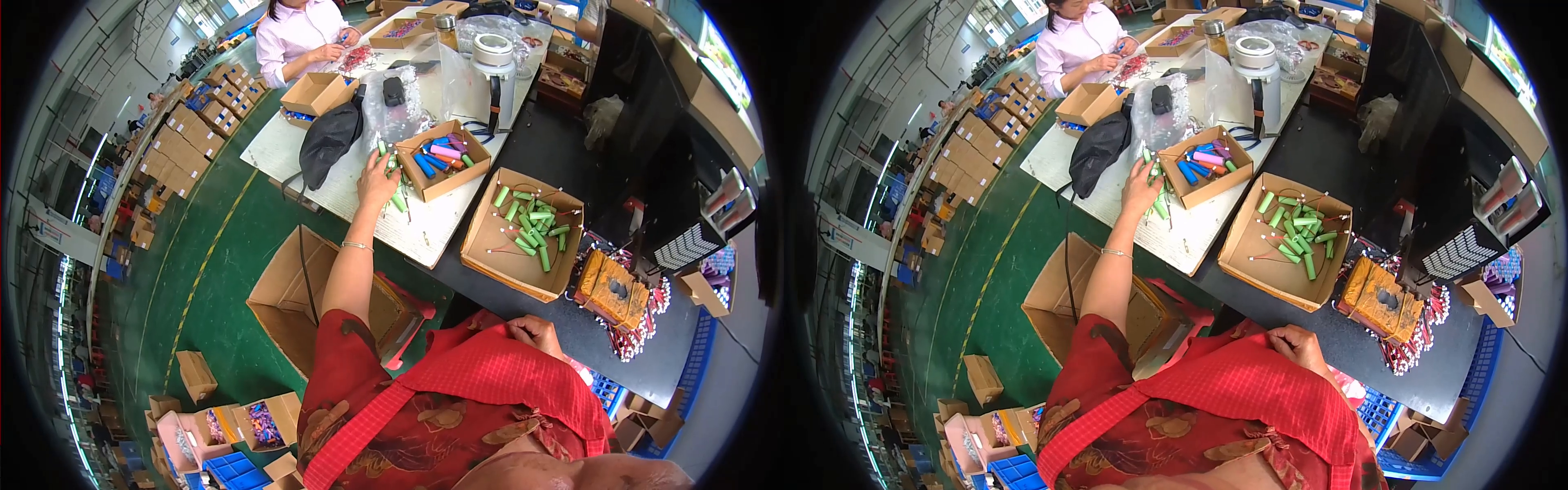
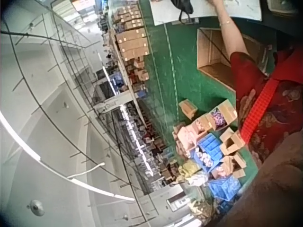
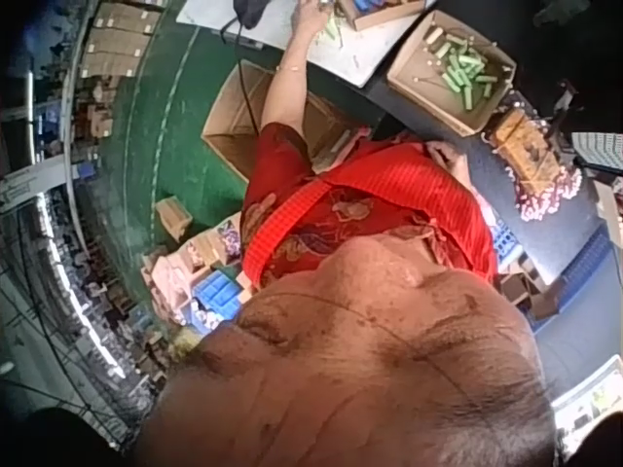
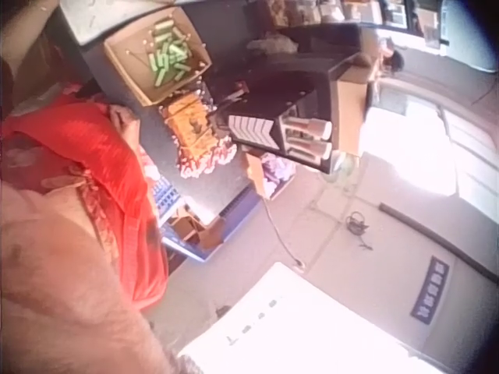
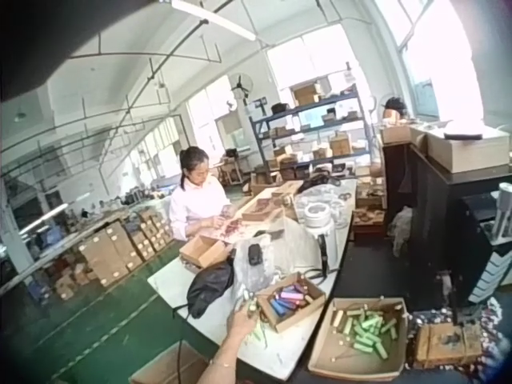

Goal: Spot weld battery cells together to create a battery pack using a specialized welding machine.

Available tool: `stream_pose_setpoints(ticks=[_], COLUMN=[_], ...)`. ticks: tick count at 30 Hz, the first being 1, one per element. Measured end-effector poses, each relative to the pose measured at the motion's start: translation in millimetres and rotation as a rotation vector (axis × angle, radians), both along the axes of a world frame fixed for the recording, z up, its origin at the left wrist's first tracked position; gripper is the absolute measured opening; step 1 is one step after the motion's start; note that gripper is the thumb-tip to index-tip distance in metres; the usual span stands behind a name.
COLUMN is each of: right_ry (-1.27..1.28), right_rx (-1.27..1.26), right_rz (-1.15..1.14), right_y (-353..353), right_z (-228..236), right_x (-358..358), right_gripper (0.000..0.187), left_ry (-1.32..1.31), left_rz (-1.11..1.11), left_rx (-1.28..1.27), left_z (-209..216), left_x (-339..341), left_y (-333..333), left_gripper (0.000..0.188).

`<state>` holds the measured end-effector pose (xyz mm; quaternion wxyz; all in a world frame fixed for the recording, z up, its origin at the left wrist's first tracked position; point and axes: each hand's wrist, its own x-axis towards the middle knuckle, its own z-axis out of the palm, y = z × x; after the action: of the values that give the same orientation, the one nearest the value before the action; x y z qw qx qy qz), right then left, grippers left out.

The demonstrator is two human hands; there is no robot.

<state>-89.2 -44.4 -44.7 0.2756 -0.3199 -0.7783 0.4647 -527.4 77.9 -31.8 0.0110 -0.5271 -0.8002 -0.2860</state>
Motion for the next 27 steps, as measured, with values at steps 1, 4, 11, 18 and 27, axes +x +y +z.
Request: stream_pose_setpoints(ticks=[1,4,11,18,27], right_ry=[0.001,-0.034,-0.020,0.010,0.026], right_rx=[-0.005,-0.059,-0.044,0.009,-0.004], right_rz=[-0.006,-0.001,0.010,0.042,0.040], right_y=[-1,1,3,3,5], right_z=[2,6,8,6,3], right_x=[0,-1,0,0,2], right_gripper=[0.009,0.009,0.009,0.008,0.008], left_ry=[0.008,0.094,0.345,0.272,0.226], left_rz=[0.026,0.071,0.221,-0.197,-0.248], left_rx=[-0.011,0.118,0.301,0.359,0.348], left_z=[0,-8,11,23,17], left_x=[8,31,77,100,137], left_y=[-7,-31,-52,-35,12], left_gripper=[0.052,0.045,0.046,0.010,0.018])
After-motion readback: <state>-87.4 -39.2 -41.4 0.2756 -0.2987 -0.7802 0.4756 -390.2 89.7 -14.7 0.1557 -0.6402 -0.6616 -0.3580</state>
